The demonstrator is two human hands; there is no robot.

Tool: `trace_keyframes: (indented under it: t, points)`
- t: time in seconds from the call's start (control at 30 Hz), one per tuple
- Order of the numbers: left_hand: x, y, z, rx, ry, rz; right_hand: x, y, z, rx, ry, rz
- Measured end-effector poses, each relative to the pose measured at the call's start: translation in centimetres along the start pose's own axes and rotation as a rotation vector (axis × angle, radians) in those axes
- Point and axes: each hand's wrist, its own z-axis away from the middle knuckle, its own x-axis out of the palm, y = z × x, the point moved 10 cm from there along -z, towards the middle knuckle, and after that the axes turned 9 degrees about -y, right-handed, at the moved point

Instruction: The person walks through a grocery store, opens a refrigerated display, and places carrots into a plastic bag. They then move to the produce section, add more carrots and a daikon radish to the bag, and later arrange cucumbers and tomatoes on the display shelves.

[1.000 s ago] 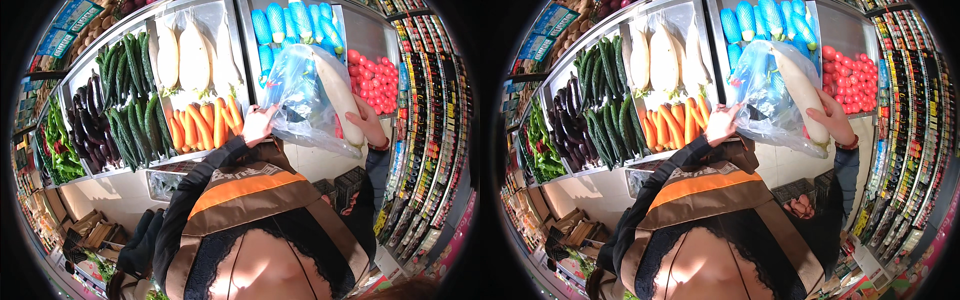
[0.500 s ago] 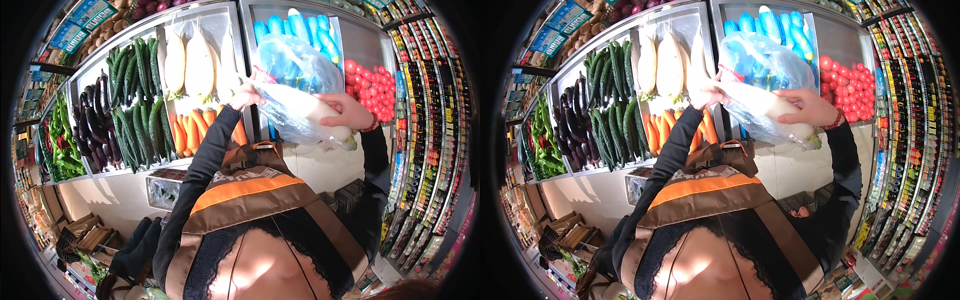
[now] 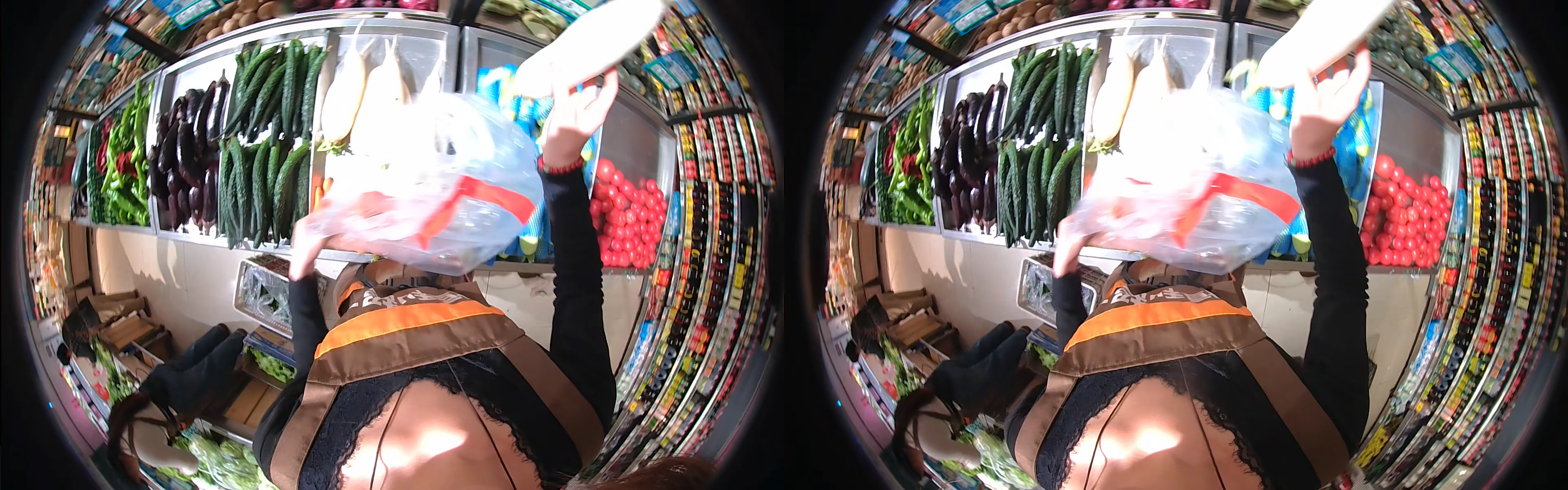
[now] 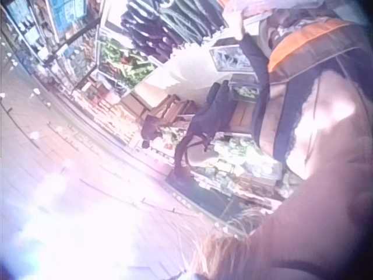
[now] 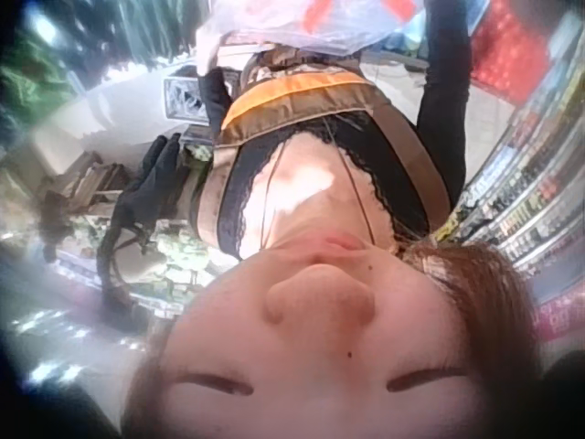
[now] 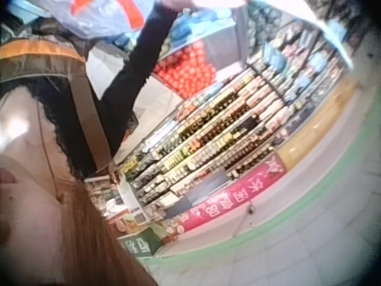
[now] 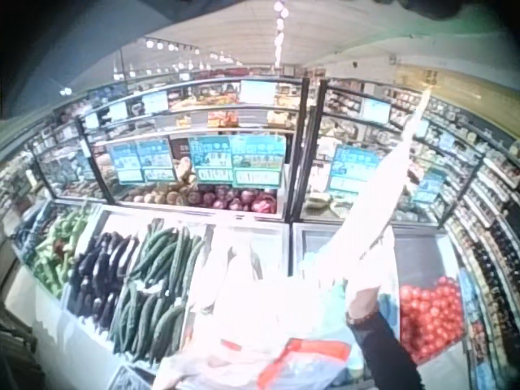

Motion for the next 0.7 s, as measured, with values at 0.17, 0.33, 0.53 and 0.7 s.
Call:
trace_keyframes:
  t: [0.17, 0.33, 0.53, 0.7]
  points:
    - [-12.3, -7.1, 15.2, -0.053, 0.66, 0.311, 8.7, 9.0, -1.0, 0.28, -0.051, -0.414]
    - [-13.9, -10.3, 22.3, -0.109, 0.824, 0.334, 20.1, 22.9, 13.3, 0.903, -0.332, -0.519]
    - [-11.2, -11.1, 25.8, -0.049, 0.873, 0.48, 23.1, 28.4, 20.8, 0.856, -0.333, 0.092]
    - [-8.0, -9.6, 25.4, 0.073, 0.774, 0.715, 27.9, 9.9, 21.3, 0.349, -0.816, -0.007]
